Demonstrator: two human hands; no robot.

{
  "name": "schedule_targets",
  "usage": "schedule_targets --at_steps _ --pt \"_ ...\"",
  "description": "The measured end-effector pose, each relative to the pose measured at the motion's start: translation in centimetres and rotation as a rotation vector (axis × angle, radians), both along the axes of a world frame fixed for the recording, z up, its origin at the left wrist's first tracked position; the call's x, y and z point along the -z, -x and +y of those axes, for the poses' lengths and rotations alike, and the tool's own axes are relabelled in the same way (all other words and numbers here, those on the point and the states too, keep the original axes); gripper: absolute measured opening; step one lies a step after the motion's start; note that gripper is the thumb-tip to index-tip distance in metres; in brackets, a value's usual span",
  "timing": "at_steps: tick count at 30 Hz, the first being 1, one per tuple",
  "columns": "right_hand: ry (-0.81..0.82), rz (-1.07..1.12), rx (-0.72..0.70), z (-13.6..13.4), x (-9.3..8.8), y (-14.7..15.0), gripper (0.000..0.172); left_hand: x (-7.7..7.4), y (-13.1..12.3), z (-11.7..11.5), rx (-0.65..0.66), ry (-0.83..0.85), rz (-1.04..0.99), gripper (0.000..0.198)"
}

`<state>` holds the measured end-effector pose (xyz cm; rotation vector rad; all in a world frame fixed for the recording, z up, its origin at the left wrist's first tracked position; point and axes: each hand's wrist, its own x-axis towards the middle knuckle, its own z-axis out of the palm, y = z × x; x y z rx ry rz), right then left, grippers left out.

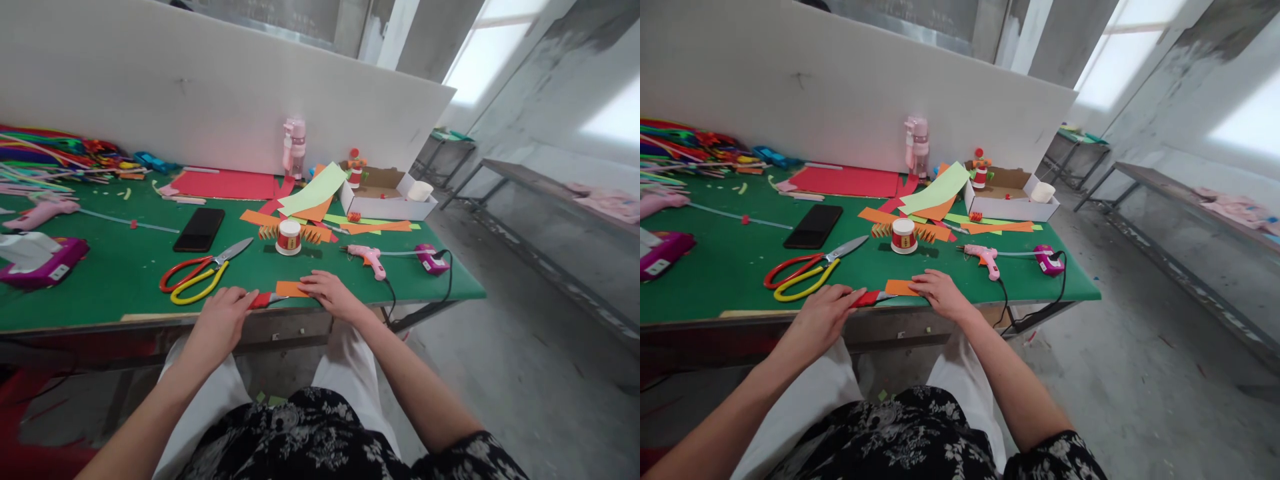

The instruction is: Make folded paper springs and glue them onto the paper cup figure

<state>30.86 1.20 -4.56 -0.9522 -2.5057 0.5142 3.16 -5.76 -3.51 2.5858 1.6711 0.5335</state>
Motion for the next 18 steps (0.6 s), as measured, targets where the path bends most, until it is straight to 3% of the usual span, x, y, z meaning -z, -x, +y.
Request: schedule_targets --at_steps 18 --pt "-0.040 0.041 -0.022 0.1 -0.7 -0.6 0.035 -0.1 -1.1 0.0 0.017 -0.007 0.029 0.042"
